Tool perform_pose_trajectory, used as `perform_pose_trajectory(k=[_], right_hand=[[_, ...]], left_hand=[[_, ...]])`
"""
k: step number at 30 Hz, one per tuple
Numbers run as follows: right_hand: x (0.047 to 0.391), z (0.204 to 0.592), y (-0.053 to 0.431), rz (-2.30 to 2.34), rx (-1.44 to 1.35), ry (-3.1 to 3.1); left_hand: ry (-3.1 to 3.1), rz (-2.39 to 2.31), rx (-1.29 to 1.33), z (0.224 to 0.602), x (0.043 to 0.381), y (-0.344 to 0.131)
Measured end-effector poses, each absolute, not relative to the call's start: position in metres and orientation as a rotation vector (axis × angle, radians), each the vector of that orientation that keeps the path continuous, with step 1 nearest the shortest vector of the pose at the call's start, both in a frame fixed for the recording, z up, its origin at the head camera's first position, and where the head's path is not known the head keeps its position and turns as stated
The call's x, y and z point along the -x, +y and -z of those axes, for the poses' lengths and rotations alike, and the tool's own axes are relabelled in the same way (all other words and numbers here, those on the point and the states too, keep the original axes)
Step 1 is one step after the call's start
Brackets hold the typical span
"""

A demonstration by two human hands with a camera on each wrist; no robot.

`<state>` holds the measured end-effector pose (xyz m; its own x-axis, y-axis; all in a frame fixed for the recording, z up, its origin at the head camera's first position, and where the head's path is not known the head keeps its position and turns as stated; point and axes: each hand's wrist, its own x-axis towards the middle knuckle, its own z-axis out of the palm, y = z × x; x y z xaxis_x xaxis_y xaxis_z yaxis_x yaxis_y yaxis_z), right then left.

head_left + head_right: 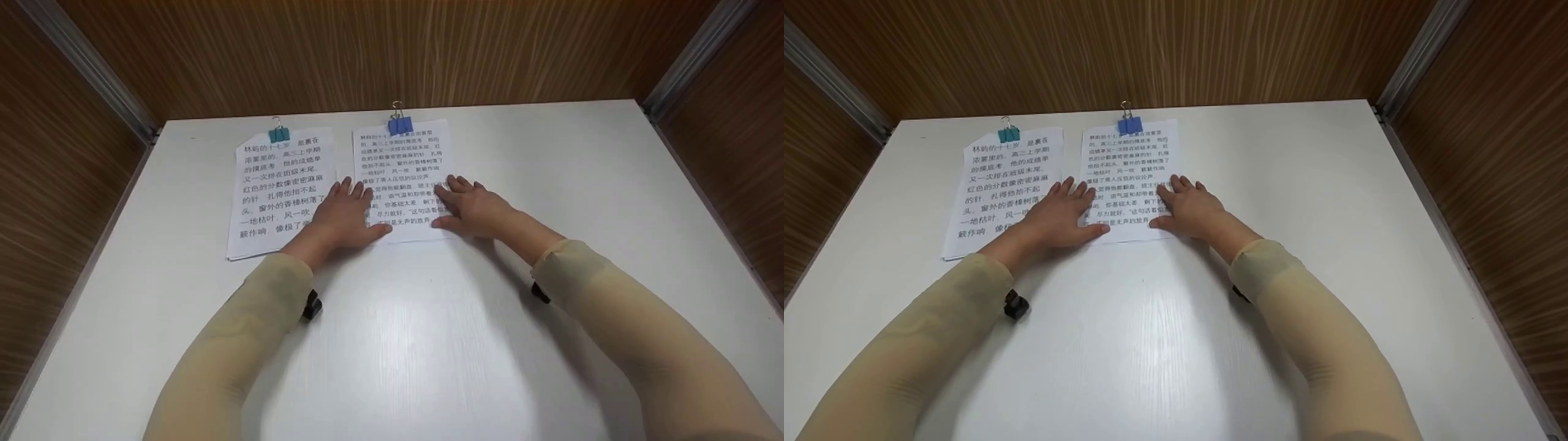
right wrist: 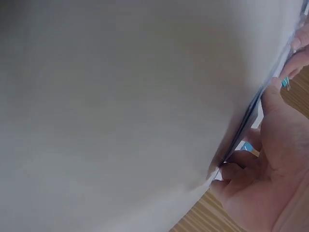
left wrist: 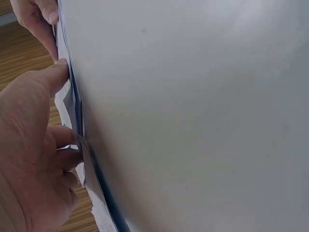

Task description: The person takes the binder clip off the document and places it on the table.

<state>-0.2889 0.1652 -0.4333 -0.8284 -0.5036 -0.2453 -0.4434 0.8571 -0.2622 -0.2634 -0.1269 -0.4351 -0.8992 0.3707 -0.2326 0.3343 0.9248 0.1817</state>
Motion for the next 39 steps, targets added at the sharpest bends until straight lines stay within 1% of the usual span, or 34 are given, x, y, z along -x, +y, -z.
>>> perform_pose_trajectory(k=[15, 34, 39], right_hand=[[0.287, 0.436, 0.165, 0.286, 0.659, 2.739], [0.288, 0.441, 0.167, 0.311, 0.671, 2.736], [0.287, 0.441, 0.169, 0.306, 0.712, 2.75]], left_hand=[[2.802, -0.232, -0.549, 0.438, 0.265, -0.127], [2.812, -0.154, -0.567, 0.439, 0.265, -0.125], [2.805, -0.148, -0.554, 0.437, 0.261, -0.123]])
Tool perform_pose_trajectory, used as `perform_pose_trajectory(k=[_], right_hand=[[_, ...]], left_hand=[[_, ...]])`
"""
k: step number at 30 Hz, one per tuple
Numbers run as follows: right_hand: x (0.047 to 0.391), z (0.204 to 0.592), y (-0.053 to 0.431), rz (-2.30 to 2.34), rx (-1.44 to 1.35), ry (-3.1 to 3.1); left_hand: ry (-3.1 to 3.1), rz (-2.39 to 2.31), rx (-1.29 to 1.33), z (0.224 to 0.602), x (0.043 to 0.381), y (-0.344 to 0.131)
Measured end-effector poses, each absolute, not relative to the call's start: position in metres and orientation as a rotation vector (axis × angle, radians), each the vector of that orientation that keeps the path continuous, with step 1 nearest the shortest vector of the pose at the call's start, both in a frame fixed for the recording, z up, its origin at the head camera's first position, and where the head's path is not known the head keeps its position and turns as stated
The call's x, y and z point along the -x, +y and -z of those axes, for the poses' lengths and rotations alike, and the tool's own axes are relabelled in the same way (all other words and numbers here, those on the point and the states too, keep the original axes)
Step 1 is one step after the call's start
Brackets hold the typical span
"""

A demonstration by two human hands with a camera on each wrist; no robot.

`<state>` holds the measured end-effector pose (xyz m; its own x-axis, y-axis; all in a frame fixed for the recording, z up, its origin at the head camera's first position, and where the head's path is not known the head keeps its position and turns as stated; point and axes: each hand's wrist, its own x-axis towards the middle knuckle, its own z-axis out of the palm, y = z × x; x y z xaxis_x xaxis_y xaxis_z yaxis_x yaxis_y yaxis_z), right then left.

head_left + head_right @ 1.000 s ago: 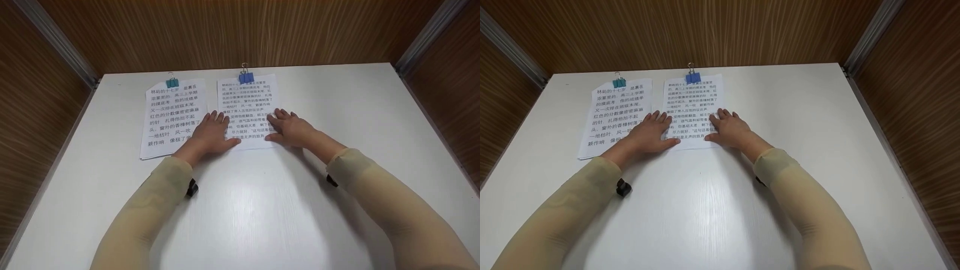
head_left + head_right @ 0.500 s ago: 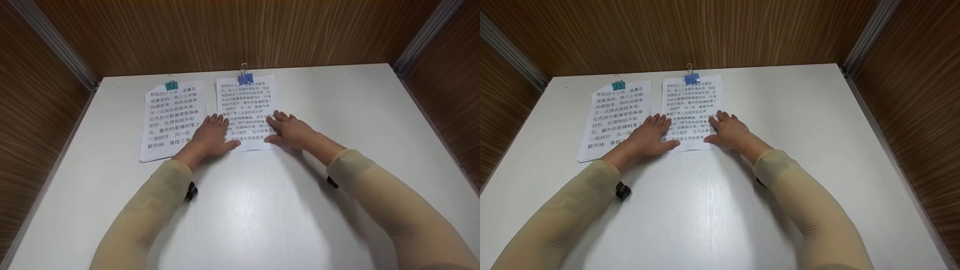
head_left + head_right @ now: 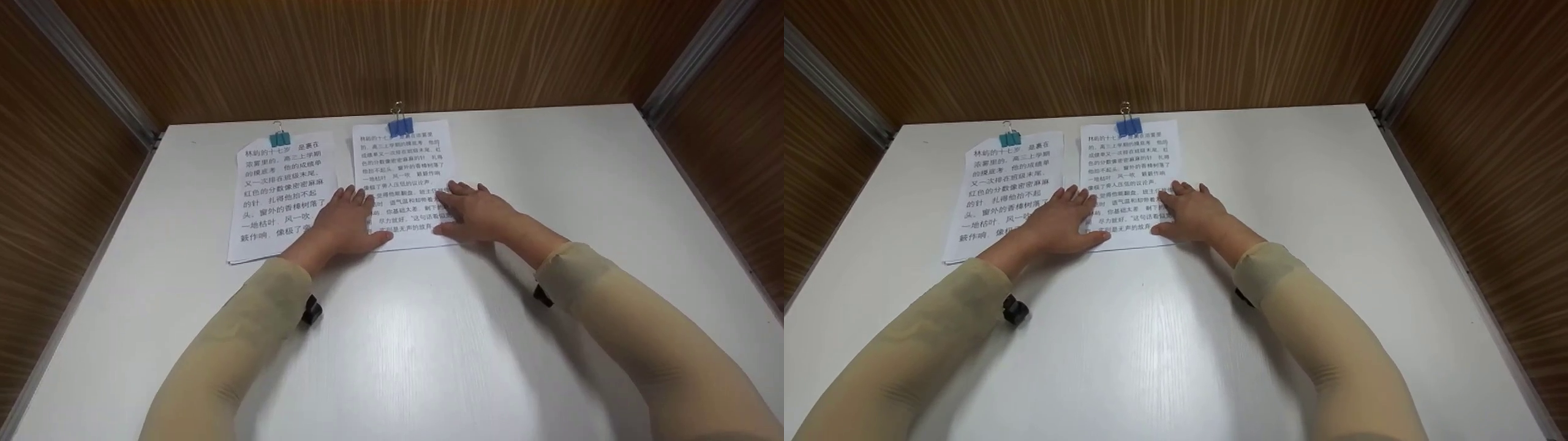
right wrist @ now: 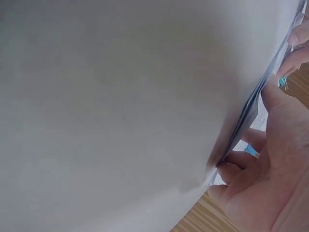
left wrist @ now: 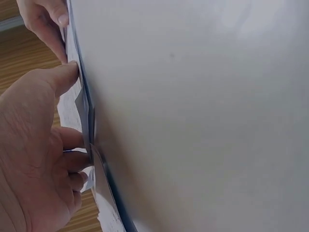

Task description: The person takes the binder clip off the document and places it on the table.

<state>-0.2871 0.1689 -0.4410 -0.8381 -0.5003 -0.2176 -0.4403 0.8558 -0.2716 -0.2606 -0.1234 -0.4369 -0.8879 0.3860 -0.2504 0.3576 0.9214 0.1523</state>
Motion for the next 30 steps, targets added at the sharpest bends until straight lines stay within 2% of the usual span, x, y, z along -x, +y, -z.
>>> perform_pose_trajectory(k=[9, 30], right_hand=[[0.272, 0.446, 0.179, 0.356, 0.734, 2.762], [0.206, 0.448, 0.196, 0.375, 0.757, 2.784]], left_hand=[[2.814, -0.144, -0.59, 0.437, 0.24, -0.119], [2.816, -0.115, -0.696, 0.44, 0.18, -0.103]])
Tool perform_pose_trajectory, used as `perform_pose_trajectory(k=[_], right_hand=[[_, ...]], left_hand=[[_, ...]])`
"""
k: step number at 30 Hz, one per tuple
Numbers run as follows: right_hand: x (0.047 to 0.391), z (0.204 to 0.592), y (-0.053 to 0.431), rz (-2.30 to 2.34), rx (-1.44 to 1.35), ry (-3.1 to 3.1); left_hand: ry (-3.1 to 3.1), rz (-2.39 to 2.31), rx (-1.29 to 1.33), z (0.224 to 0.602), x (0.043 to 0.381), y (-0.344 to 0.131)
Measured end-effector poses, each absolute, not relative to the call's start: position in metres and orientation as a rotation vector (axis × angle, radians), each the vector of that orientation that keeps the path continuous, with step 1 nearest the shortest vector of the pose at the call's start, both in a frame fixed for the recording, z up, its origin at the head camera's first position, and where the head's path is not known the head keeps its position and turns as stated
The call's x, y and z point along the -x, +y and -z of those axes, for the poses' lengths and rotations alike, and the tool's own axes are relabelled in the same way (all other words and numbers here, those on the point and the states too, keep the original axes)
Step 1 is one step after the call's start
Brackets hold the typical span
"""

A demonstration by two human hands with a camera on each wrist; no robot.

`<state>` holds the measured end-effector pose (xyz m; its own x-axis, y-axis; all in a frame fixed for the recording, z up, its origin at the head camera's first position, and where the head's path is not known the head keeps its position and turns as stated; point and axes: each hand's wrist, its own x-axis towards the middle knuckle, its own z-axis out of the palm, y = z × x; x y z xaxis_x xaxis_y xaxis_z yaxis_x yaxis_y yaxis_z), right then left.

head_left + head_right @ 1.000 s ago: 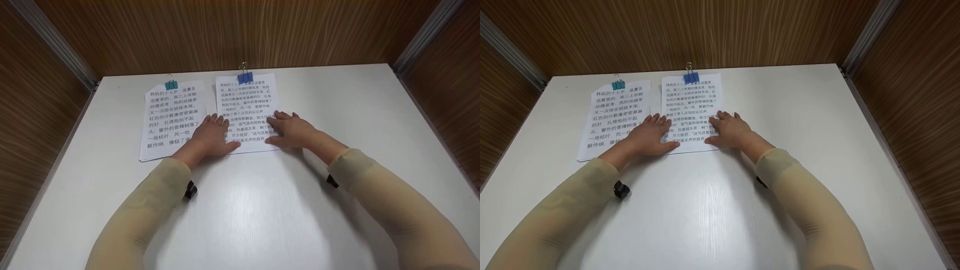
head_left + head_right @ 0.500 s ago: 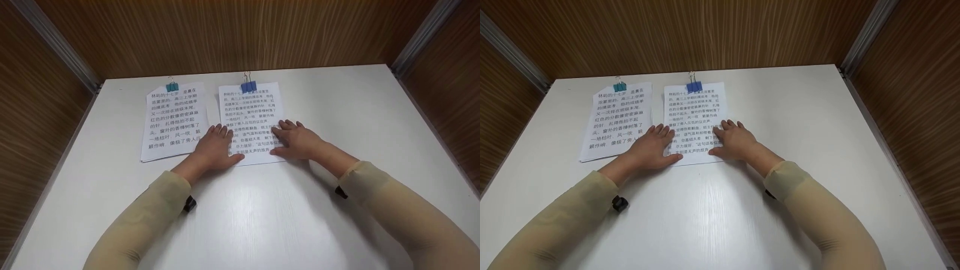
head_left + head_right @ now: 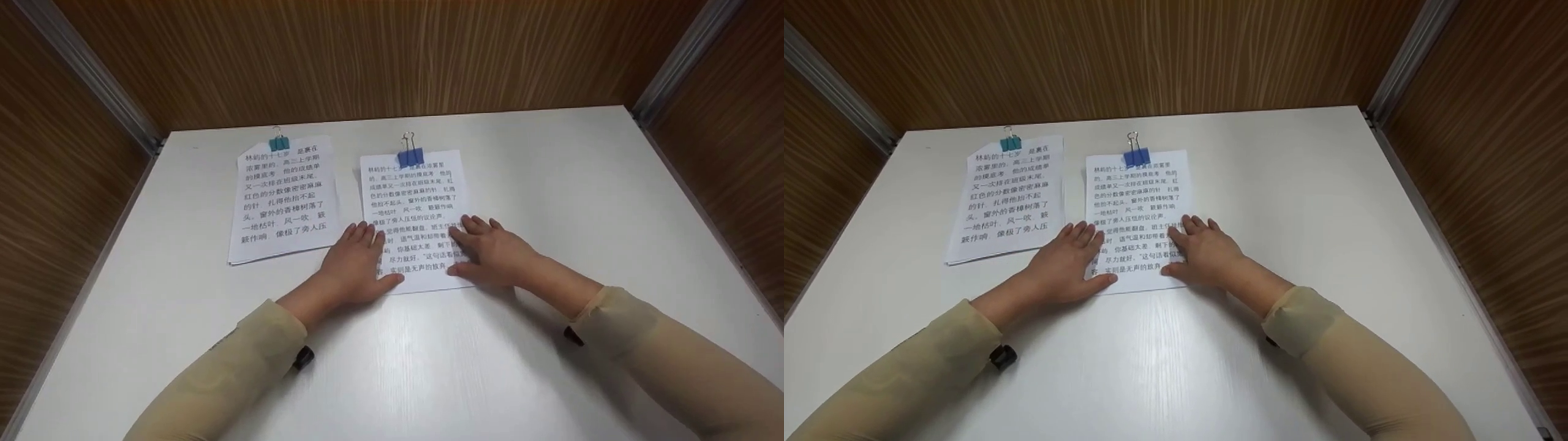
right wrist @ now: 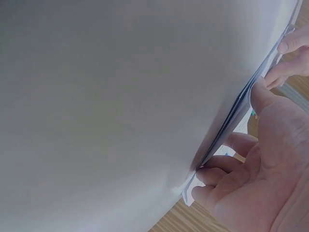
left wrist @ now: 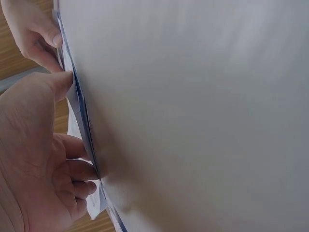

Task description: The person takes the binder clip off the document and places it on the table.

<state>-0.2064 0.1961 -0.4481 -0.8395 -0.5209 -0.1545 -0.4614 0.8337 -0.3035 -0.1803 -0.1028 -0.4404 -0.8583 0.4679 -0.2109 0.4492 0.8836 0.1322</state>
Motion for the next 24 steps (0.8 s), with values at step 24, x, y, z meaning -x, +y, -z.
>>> perform_pose_trajectory(k=[24], right_hand=[[0.165, 0.451, 0.204, 0.381, 0.825, 2.848]], left_hand=[[2.821, -0.145, -0.767, 0.447, 0.151, -0.101]])
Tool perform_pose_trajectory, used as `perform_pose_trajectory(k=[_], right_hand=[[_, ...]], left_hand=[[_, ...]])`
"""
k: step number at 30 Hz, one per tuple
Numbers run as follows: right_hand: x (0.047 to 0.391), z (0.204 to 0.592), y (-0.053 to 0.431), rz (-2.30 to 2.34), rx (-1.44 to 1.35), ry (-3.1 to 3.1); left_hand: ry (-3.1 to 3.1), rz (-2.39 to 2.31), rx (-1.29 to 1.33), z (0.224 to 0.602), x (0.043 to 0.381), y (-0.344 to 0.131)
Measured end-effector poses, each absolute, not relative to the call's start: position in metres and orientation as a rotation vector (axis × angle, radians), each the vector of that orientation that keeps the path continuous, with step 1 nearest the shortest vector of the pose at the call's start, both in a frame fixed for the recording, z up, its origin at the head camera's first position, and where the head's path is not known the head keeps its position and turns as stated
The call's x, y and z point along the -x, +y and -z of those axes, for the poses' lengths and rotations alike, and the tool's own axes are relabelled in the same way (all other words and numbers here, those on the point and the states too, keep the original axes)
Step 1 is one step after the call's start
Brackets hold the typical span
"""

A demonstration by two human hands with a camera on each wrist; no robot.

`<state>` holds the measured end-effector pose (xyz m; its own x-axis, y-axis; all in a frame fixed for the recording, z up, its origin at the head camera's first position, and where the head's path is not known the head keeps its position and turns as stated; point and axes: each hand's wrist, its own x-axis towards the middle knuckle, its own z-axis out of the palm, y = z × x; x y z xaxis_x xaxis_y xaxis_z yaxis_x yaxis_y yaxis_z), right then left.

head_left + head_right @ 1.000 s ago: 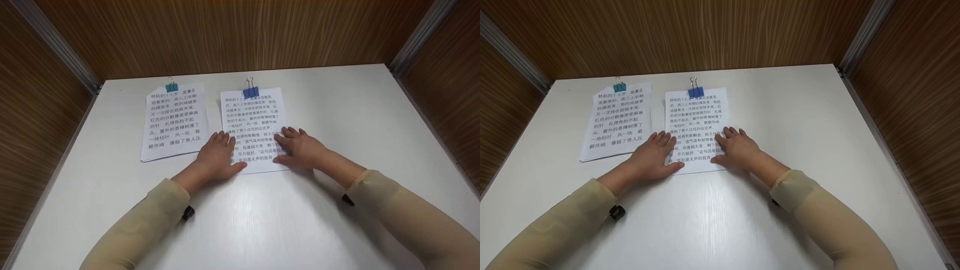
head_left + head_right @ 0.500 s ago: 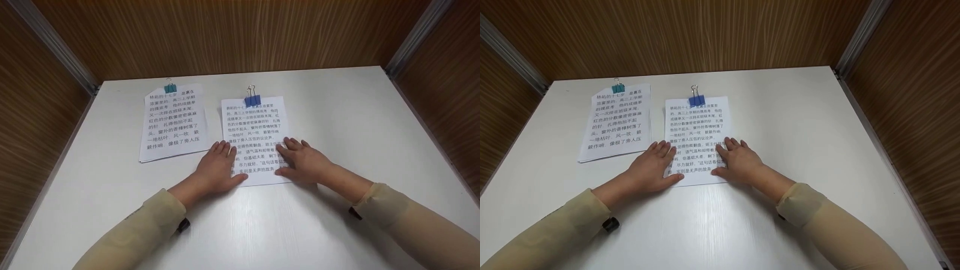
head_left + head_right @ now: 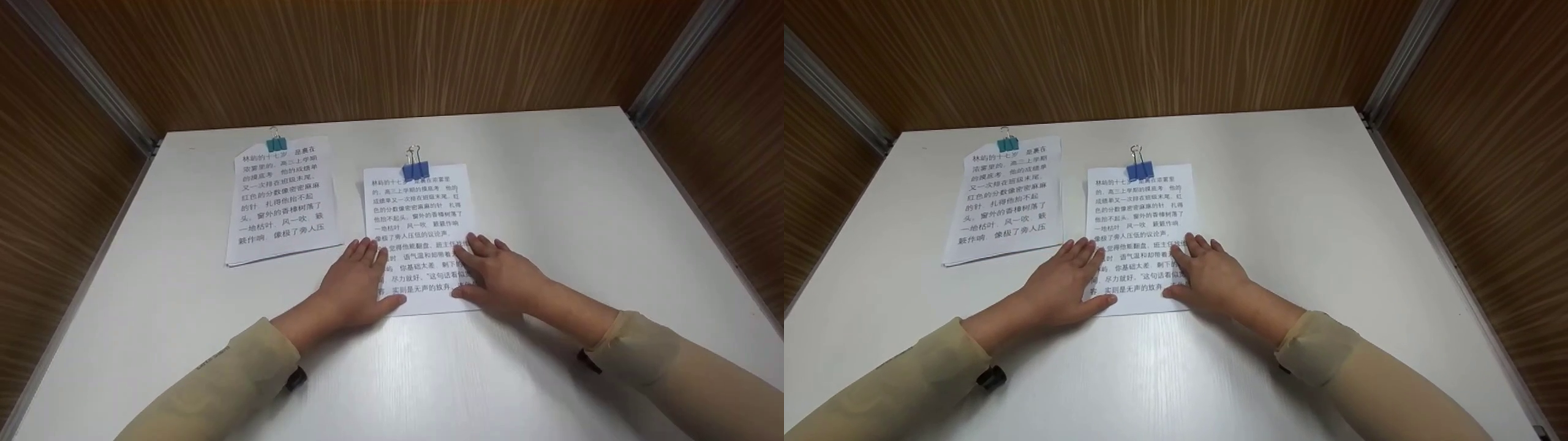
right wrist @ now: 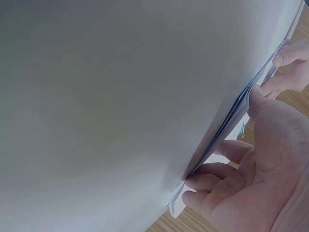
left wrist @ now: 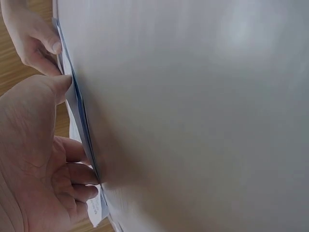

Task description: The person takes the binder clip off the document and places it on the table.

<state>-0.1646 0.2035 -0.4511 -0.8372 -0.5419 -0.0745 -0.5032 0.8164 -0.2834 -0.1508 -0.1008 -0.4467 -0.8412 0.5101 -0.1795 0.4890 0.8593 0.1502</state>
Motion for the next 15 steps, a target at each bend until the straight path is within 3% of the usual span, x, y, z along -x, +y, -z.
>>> perform_pose_trajectory(k=[15], right_hand=[[0.145, 0.452, 0.206, 0.347, 0.819, 2.851]], left_hand=[[2.824, -0.162, -0.807, 0.448, 0.135, -0.099]])
